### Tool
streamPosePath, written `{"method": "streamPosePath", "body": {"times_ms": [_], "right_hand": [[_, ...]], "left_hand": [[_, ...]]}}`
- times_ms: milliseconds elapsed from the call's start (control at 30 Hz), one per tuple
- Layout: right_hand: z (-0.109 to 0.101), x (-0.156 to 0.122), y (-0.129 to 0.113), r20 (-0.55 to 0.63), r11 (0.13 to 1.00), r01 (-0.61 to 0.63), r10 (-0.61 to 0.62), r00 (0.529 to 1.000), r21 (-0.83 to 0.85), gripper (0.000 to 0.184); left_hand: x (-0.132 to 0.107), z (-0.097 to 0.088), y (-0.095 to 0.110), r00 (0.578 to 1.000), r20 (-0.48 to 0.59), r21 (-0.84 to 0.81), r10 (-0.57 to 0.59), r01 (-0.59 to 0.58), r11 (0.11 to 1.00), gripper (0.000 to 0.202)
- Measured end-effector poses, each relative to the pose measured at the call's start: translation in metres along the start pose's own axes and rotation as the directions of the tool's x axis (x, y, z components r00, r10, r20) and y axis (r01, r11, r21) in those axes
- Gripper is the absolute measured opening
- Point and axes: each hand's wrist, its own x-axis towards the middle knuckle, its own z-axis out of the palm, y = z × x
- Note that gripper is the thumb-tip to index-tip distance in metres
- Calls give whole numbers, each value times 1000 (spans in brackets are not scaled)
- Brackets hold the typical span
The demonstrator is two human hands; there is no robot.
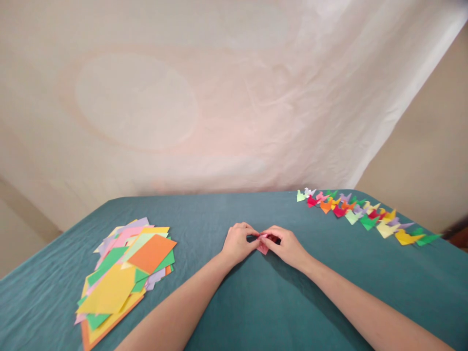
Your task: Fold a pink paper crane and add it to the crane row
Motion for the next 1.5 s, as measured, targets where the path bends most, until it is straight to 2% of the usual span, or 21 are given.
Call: {"method": "streamPosePath", "body": {"times_ms": [500, 1133, 1267, 1500], "right_hand": [[1, -2, -2, 15, 997, 67, -66, 998, -27, 21], [4, -7, -5, 5, 985, 137, -137, 991, -110, 27], [4, -7, -5, 11, 984, 142, -142, 990, -105, 28], [6, -6, -2, 2, 982, 145, -145, 989, -121, 29]], "left_hand": [[-2, 2, 4, 999, -18, 15, -44, 45, 999, 21], [-4, 3, 4, 1000, -25, 54, -14, 15, 998, 15], [-5, 1, 4, 1000, -7, 49, -2, 3, 999, 15], [-5, -11, -1, 987, 114, -21, 116, -114, 993, 19]]}}
